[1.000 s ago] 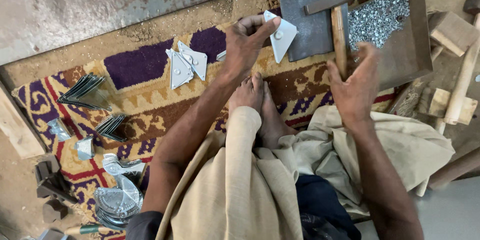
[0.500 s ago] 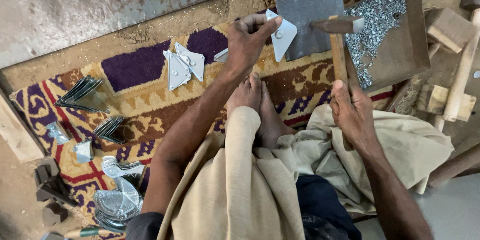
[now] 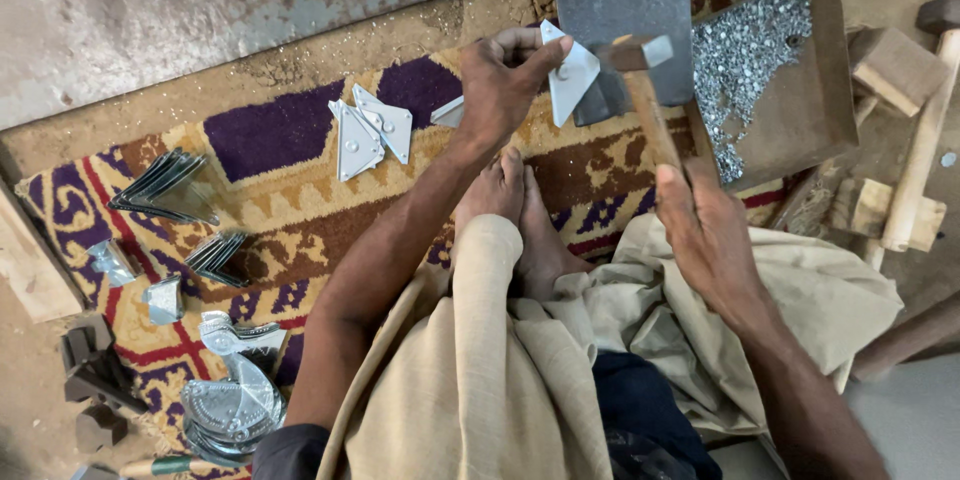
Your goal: The person sits on the floor and hammers rivets into small triangular metal brackets one at a time on a flat metal plate, using a hammer. Finished brackets are set aside in a pile while more pieces are taken from stacks nearby.
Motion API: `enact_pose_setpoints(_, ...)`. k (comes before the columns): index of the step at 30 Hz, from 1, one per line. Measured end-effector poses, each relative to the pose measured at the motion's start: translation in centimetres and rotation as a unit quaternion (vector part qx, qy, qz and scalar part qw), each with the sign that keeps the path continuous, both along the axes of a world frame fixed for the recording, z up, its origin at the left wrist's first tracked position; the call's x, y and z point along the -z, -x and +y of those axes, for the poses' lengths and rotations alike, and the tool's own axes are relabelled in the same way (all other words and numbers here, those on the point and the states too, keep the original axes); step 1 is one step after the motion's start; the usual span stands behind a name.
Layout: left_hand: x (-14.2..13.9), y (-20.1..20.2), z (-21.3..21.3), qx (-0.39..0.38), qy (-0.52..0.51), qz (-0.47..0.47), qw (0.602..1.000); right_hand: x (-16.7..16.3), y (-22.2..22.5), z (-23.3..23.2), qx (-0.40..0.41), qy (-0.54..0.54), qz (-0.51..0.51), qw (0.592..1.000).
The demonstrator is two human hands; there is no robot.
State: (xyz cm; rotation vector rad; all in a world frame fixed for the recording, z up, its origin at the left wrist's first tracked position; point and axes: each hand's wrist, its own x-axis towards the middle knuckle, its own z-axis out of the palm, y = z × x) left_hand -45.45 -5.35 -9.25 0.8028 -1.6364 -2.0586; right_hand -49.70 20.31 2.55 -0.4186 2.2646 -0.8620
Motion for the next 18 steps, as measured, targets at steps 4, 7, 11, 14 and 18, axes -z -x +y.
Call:
enact_pose_setpoints(4, 0.3, -0.1, 0.0, 0.019, 0.021, -0.043, 0.999, 0.2, -0.3, 0.9, -0.005, 0.132, 0.046, 0.99)
enact_pose_setpoints(7, 0.3, 0.0, 0.1, 0.017, -0.008, -0.002, 1.0, 0.8, -0.4, 1.0, -0.084, 0.01, 0.085, 0.993)
enact_pose_setpoints(11, 0.3, 0.0, 0.2, 0.01, 0.002, -0.018, 1.0, 1.3, -0.4, 0.6, -0.011, 0.114, -0.003, 0.993)
enact_pose_setpoints(14, 0.5, -0.2, 0.2, 0.008, 0.05, -0.025, 0.998, 1.2, -0.4, 0.6, -0.023, 0.042, 0.039, 0.998)
enact_pose_setpoints(18, 1.0, -0.1, 0.2, 0.005, 0.065, -0.048, 0.997, 1.0, -0.4, 1.0, -0.043, 0.016, 0.052, 0.998)
